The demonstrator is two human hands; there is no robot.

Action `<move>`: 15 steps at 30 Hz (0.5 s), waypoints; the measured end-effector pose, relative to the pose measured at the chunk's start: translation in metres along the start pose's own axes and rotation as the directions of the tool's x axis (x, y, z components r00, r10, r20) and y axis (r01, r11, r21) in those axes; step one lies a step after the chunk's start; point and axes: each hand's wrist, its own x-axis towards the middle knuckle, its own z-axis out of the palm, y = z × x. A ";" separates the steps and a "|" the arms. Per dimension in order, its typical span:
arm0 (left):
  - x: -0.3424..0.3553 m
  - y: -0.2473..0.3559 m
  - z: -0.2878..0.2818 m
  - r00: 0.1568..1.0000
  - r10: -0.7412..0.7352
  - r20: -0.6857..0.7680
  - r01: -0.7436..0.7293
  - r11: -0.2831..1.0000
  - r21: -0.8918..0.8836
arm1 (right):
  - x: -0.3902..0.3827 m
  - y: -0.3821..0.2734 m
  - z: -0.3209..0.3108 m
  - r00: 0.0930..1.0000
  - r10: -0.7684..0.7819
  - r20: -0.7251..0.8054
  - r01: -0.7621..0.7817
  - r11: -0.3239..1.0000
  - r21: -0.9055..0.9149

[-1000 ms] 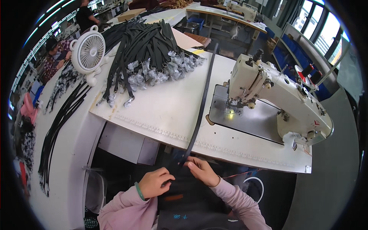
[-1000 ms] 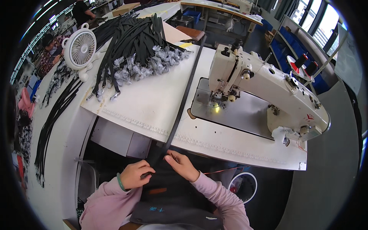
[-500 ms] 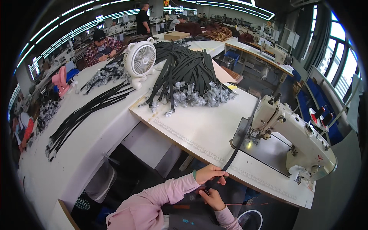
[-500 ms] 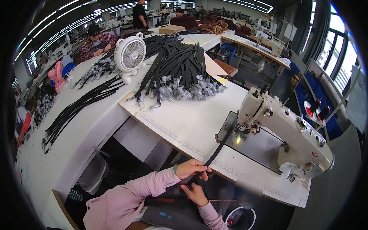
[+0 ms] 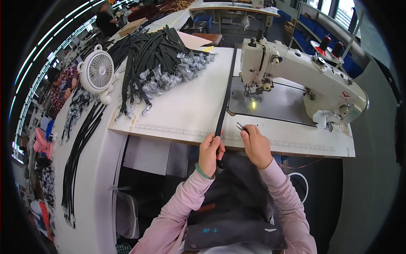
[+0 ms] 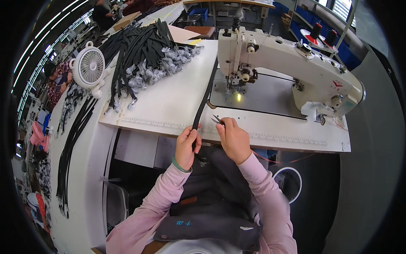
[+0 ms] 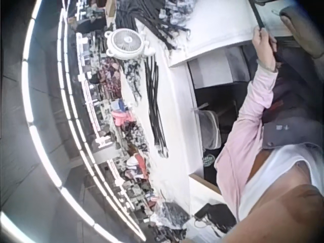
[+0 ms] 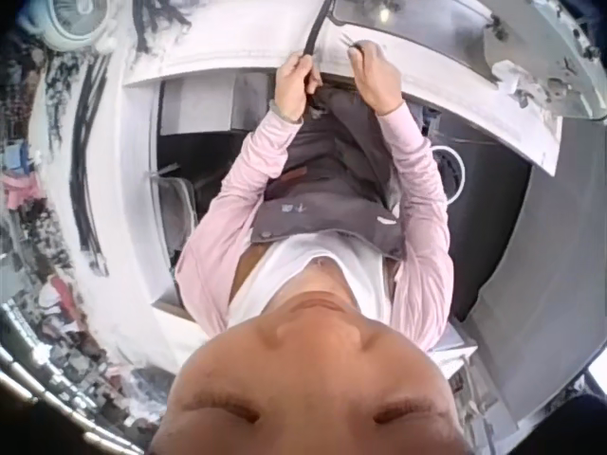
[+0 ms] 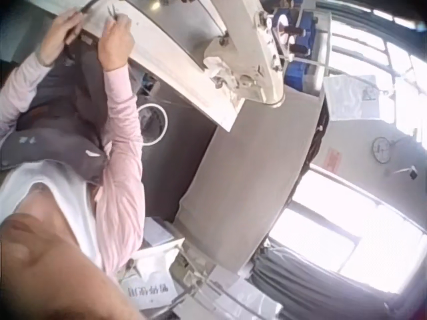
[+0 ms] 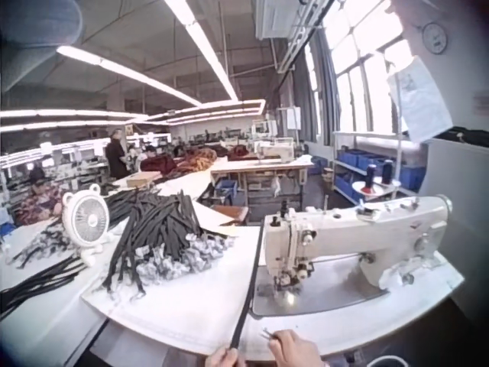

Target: The person operates an industrial sewing machine to stitch long black fabric straps. They feed each strap through the machine, guide it with both hands, and trim the thread after each stitch. Finished straps are placed on a pile to the left of the machine.

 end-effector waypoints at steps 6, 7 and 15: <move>-0.006 0.004 0.007 1.000 0.016 0.005 -0.017 0.994 0.108 | 0.036 0.017 0.022 0.955 0.168 0.243 -0.122 0.973 -0.196; -0.007 0.002 0.007 1.000 0.009 0.011 -0.010 0.995 0.099 | 0.040 0.020 0.026 0.953 0.178 0.245 -0.129 0.971 -0.202; -0.007 -0.002 0.006 0.990 -0.076 0.121 0.076 0.997 0.006 | 0.022 0.008 0.022 0.997 -0.070 0.030 0.071 0.997 -0.042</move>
